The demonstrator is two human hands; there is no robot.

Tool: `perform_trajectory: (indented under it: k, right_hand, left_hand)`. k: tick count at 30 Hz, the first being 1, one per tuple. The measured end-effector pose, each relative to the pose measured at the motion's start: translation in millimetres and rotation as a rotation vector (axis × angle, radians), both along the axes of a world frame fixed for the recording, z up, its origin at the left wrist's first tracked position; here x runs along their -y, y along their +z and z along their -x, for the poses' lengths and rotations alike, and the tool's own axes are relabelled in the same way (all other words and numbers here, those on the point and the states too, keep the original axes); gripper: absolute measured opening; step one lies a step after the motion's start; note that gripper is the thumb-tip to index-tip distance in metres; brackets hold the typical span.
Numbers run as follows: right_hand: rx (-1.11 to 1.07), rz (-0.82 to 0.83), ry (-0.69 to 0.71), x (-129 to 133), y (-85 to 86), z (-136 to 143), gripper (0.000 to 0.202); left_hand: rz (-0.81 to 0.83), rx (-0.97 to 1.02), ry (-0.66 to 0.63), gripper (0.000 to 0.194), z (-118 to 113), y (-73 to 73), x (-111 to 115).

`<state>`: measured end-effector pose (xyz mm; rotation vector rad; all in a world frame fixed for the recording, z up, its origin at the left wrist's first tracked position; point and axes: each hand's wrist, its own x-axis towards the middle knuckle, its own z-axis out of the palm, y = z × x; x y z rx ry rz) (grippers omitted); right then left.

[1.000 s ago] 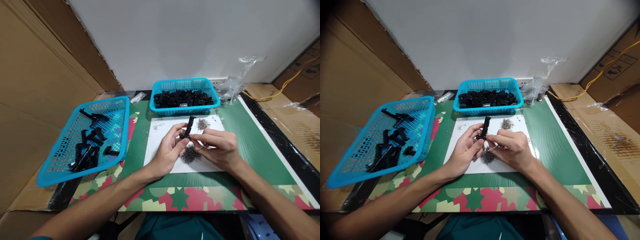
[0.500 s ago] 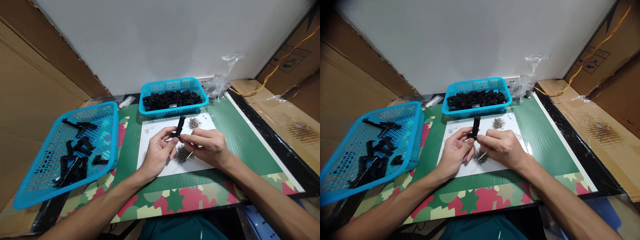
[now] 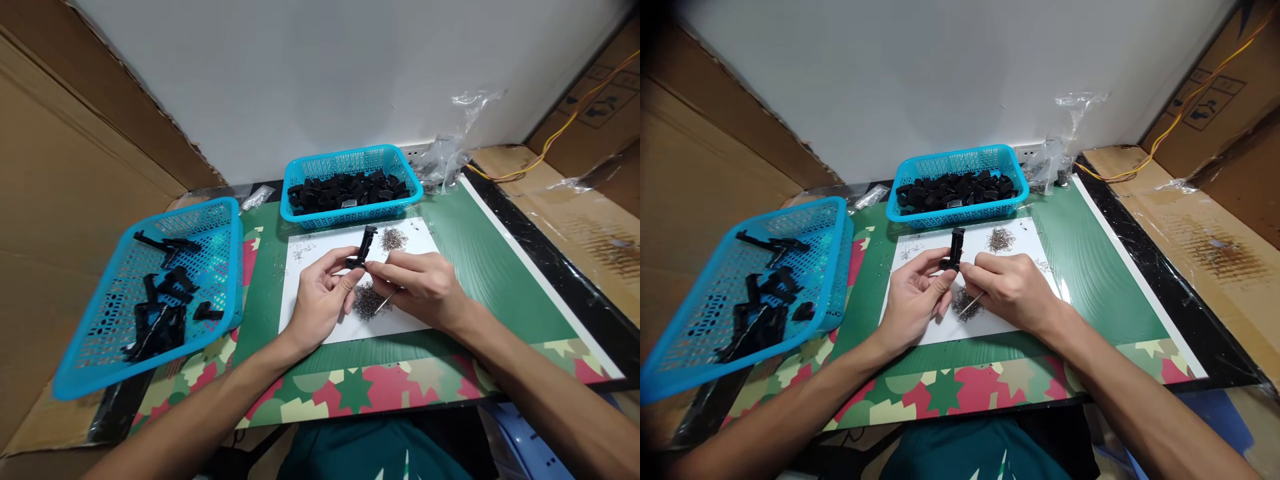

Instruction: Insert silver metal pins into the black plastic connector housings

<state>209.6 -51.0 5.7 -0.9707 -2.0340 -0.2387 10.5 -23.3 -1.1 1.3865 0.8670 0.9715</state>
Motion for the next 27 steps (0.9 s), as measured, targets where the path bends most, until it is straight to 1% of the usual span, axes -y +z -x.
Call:
perform_trajectory:
  k: [4,6,9,14,18,24,27]
  right_hand:
    - [0.01,-0.001,-0.005,0,-1.0,-1,0.023]
    - [0.011,0.015,0.018,0,-1.7,-2,0.022]
    - [-0.001,0.024,0.05,0,-3.6,-3,0.019]
    - [0.017,0.019,0.056,-1,-6.2,-2,0.02]
    - [0.044,0.037,0.042,-3,-5.1,2,0.024]
    - [-0.006,0.144,0.041,-5,-4.2,1,0.027]
    - [-0.026,0.153,0.033,-5,-4.6,-1,0.025]
  left_hand:
    - [0.024,-0.011,0.019,0.039,-1,0.0,1]
    - [0.04,-0.023,0.018,0.042,-1,0.2,2]
    - [0.059,-0.049,0.002,0.047,0,1.0,3]
    - [0.088,-0.074,-0.026,0.053,1,1.2,1]
    - [0.126,-0.008,-0.04,0.053,0,-0.1,-1]
    - [0.262,0.115,-0.106,0.057,-1,4.1,-6]
    - [0.297,0.14,-0.142,0.052,1,6.0,-8]
